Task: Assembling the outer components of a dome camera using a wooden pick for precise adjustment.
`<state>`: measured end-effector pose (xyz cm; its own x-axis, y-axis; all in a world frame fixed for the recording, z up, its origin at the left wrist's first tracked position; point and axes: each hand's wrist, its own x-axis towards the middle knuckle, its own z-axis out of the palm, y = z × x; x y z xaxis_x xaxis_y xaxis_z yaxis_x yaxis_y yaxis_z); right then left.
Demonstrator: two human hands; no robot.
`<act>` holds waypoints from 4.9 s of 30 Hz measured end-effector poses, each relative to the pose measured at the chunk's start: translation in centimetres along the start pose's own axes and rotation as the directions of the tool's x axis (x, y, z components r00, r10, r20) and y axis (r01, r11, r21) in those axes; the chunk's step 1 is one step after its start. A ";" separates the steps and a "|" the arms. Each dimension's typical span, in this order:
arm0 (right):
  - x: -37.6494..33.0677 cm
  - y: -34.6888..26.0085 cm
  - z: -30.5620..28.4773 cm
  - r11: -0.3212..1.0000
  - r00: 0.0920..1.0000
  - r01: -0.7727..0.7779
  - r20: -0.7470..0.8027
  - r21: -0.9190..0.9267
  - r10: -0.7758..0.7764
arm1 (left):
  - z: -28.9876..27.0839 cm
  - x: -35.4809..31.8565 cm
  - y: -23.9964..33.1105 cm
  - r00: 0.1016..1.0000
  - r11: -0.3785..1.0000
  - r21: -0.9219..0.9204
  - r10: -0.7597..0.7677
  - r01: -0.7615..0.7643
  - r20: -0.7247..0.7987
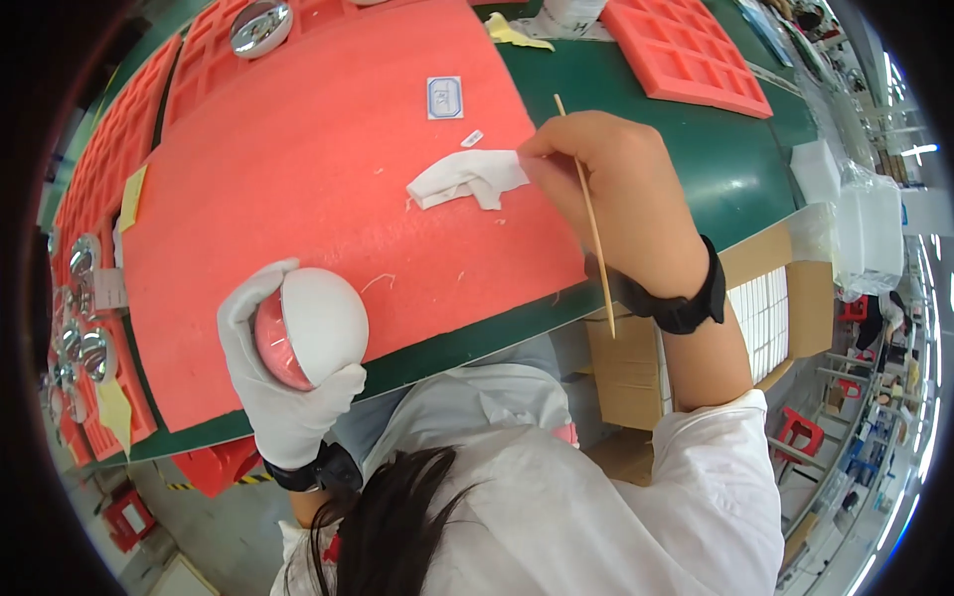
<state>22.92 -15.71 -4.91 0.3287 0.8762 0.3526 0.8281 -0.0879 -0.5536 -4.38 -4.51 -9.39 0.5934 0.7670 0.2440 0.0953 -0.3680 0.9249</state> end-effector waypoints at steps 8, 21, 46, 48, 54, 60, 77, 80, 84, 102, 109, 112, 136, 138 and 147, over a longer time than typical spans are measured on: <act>-0.4 0.9 0.4 0.975 0.978 -0.046 -0.208 -0.219 -0.001 | -0.9 -0.5 0.6 0.996 0.991 0.116 0.064 -0.071 0.062; -0.7 -1.0 0.0 0.994 0.956 0.007 -0.289 -0.105 -0.038 | 0.8 -0.4 2.2 0.995 0.978 0.199 0.075 -0.061 -0.067; -5.4 -6.9 8.6 0.713 0.966 0.257 -0.187 0.652 -0.177 | 2.8 0.1 0.3 0.997 0.998 -0.061 0.012 -0.016 -0.071; -5.7 -7.2 8.7 0.721 0.957 0.289 -0.217 0.630 -0.194 | 2.8 -0.1 0.2 0.997 0.999 -0.039 0.011 -0.014 -0.072; -5.8 -7.3 8.4 0.779 0.950 0.310 -0.203 0.545 -0.236 | 3.0 -0.5 0.6 0.997 1.000 -0.025 0.015 -0.017 -0.071; -5.4 -7.4 8.1 0.816 0.965 0.263 -0.156 0.515 -0.212 | 3.2 -0.6 0.7 0.993 0.999 0.030 0.026 -0.023 -0.115; -5.2 -8.0 9.2 0.903 0.933 0.306 -0.284 0.302 -0.222 | 4.0 -0.2 0.3 0.988 0.999 -0.006 0.039 -0.041 -0.152; -5.3 -7.8 8.7 0.885 0.944 0.301 -0.245 0.354 -0.223 | 3.8 -0.3 0.0 0.987 0.996 0.045 0.084 -0.079 -0.138; -5.6 -7.5 8.6 0.865 0.938 0.325 -0.242 0.381 -0.246 | 3.5 -0.2 -0.1 0.983 0.982 0.119 0.157 -0.145 -0.098; -5.5 -7.8 8.1 0.879 0.960 0.271 -0.173 0.391 -0.219 | 3.4 -0.3 -0.1 0.988 0.995 0.024 0.102 -0.100 -0.114; -5.1 -8.0 8.3 0.892 0.954 0.281 -0.209 0.355 -0.217 | 3.4 -0.1 -0.2 0.977 0.978 0.144 0.172 -0.153 -0.127; -5.7 -8.3 8.5 0.896 0.955 0.259 -0.233 0.361 -0.182 | 3.5 -0.1 -0.2 0.977 0.973 0.168 0.177 -0.155 -0.121; -5.5 -9.0 7.9 0.919 0.979 0.156 -0.180 0.363 -0.095 | 3.4 -0.2 -0.4 0.983 0.983 0.100 0.163 -0.155 -0.081; -5.6 -9.3 8.1 0.922 0.978 0.146 -0.191 0.358 -0.081 | 3.4 -0.1 -0.3 0.986 0.987 0.076 0.148 -0.143 -0.075; -5.5 -9.7 8.2 0.916 0.983 0.095 -0.184 0.390 -0.024 | 3.2 -0.1 -0.7 0.985 0.988 0.005 0.154 -0.154 -0.073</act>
<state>9.40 -15.85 -7.66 0.3870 0.7758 0.4983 0.6123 0.1879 -0.7680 -1.96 -6.02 -11.01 0.5411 0.7375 0.4041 0.0071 -0.4845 0.8748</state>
